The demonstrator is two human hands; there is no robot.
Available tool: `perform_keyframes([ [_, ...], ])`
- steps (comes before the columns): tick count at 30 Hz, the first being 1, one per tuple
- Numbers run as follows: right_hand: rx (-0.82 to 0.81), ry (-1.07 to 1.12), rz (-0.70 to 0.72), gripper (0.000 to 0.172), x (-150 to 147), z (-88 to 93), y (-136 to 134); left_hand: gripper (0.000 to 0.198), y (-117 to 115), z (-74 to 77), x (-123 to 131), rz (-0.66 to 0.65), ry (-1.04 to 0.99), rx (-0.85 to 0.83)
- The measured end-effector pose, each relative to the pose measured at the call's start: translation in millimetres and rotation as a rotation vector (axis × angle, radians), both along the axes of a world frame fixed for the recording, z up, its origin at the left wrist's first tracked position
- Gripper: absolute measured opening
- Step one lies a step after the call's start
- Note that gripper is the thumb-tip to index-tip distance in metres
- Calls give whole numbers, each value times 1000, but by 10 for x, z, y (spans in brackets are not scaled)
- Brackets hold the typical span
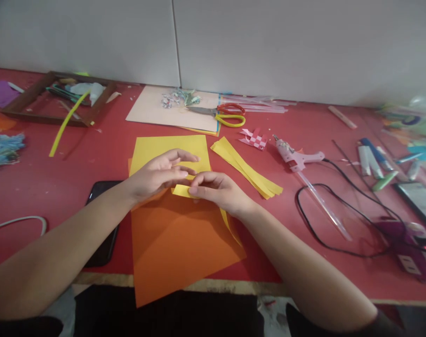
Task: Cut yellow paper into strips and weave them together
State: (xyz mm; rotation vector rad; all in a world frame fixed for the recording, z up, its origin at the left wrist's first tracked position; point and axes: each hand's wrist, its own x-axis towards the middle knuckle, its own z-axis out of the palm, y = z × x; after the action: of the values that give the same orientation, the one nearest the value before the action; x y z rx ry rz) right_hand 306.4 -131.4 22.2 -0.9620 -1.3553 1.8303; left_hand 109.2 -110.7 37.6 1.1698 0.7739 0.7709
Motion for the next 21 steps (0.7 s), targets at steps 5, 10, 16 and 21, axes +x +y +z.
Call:
perform_keyframes([
  [5, 65, 42, -184, 20, 0, -19, 18, 35, 22, -38, 12, 61, -75, -63],
  [10, -43, 67, -302, 30, 7, 13, 22, 33, 19, -56, 3, -11, 0, 33],
  [16, -109, 87, -211, 27, 6, -19, 14, 28, 20, -32, 10, 38, 108, 77],
  [21, -17, 44, -192, 19, 8, -51, 19, 24, 6, -15, -13, -206, 216, 97],
])
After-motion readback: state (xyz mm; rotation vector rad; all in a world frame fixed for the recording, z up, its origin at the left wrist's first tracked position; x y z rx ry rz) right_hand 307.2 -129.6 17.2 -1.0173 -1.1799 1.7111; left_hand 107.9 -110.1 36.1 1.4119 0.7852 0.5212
